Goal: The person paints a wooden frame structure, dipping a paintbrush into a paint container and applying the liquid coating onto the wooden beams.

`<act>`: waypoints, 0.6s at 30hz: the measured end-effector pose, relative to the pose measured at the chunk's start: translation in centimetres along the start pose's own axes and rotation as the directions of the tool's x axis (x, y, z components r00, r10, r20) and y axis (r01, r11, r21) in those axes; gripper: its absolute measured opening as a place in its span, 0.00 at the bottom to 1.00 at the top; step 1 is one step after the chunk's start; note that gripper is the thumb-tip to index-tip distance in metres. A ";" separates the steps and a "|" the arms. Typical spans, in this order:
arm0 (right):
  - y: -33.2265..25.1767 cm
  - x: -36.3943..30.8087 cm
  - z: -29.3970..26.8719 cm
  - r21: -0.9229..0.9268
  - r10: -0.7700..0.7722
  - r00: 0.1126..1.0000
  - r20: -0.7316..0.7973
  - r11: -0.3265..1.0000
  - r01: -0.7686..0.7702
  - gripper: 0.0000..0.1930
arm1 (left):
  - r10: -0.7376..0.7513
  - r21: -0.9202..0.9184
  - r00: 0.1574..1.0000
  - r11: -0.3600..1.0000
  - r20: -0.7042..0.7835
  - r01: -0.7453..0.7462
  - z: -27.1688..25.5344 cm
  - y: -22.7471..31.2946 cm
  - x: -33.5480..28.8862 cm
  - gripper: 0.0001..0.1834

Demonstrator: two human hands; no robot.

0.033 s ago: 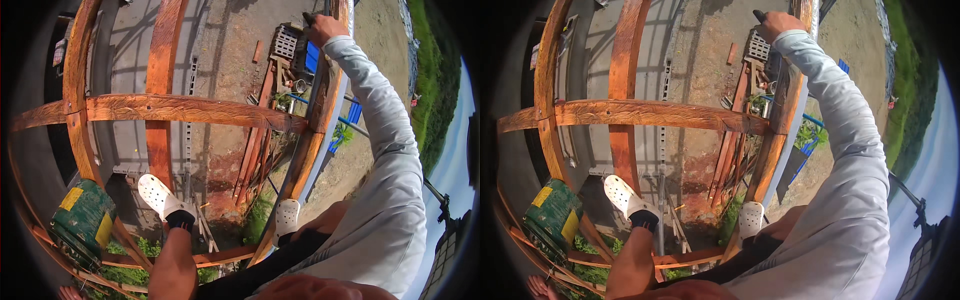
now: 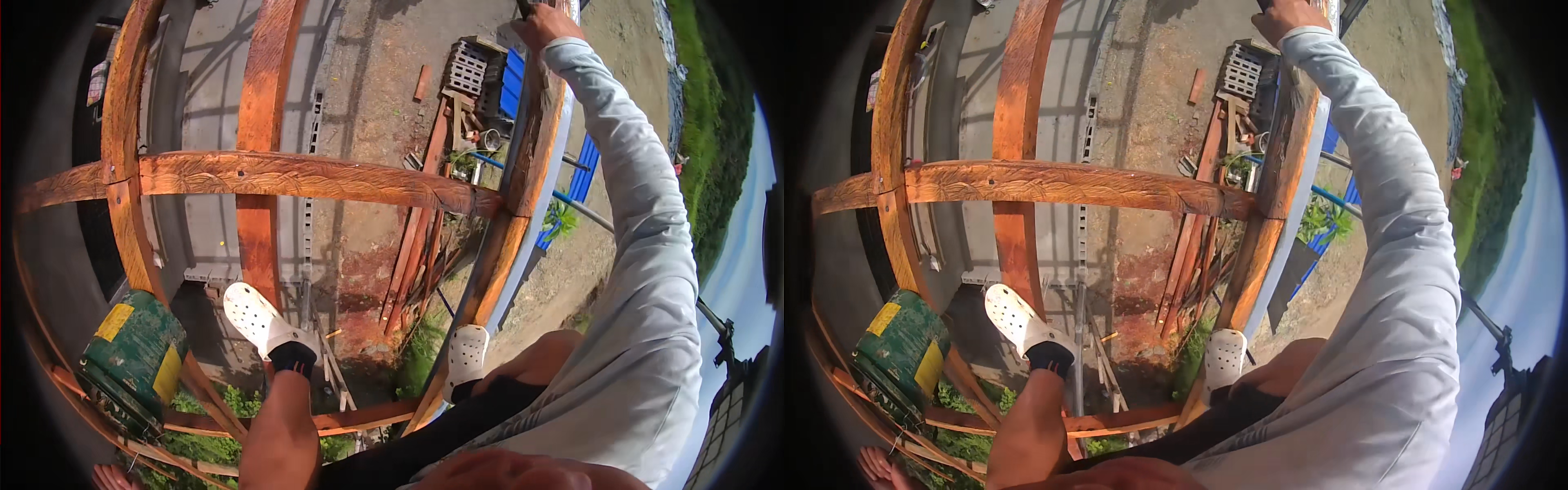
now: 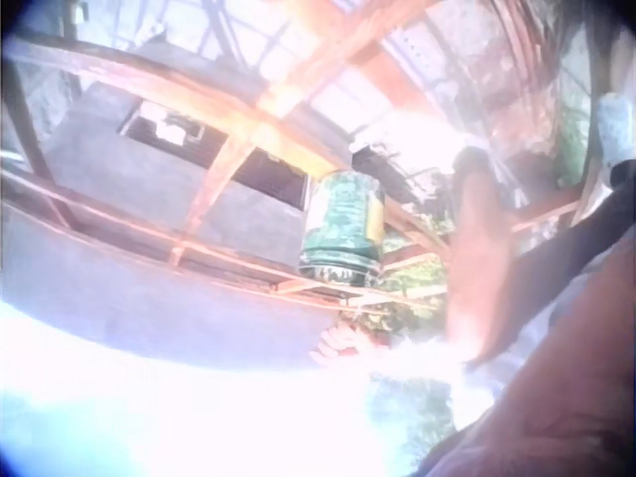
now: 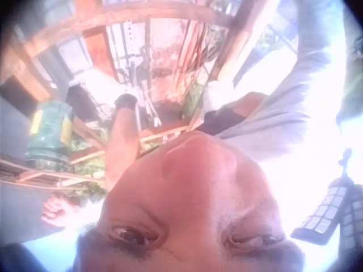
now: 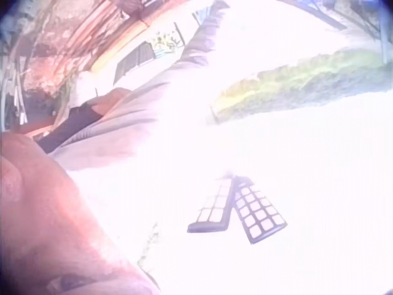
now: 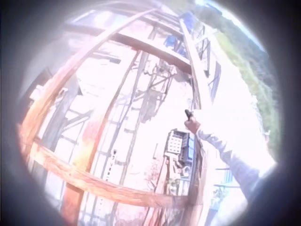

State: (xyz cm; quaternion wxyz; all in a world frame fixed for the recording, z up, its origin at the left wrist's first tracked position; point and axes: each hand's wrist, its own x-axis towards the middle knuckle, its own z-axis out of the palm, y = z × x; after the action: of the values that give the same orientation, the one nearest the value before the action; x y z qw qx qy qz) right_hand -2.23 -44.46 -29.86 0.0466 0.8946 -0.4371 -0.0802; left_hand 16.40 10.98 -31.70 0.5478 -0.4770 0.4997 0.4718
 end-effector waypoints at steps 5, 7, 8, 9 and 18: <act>5.7 8.7 -0.6 0.016 0.061 0.997 -0.037 0.998 -0.061 0.19 | 0.147 0.022 0.988 0.989 0.047 -0.148 3.1 1.4 2.6 0.19; 5.9 7.7 1.1 0.024 0.070 0.996 0.060 0.997 -0.072 0.19 | 0.190 0.045 0.982 0.981 0.000 -0.190 3.8 1.9 3.0 0.20; 6.4 7.0 1.7 0.020 0.078 0.991 0.105 0.997 -0.081 0.20 | 0.099 -0.020 0.993 0.995 -0.060 -0.100 3.4 2.0 4.1 0.19; 7.1 5.8 1.8 0.019 0.085 0.983 0.161 0.996 -0.089 0.20 | 0.195 0.052 0.981 0.979 0.005 -0.195 2.5 2.4 4.2 0.19; -1.8 -13.6 1.6 0.259 -0.063 0.852 0.520 0.962 -0.087 0.21 | -0.189 -0.105 0.926 0.981 -0.328 0.162 2.6 2.3 3.4 0.11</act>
State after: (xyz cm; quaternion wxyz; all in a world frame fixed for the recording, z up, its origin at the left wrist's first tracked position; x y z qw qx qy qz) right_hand -9.33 -32.63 -30.32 -0.1974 0.8337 -0.4458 -0.2593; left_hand 14.52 13.90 -35.13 0.4759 -0.6139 0.5228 0.3513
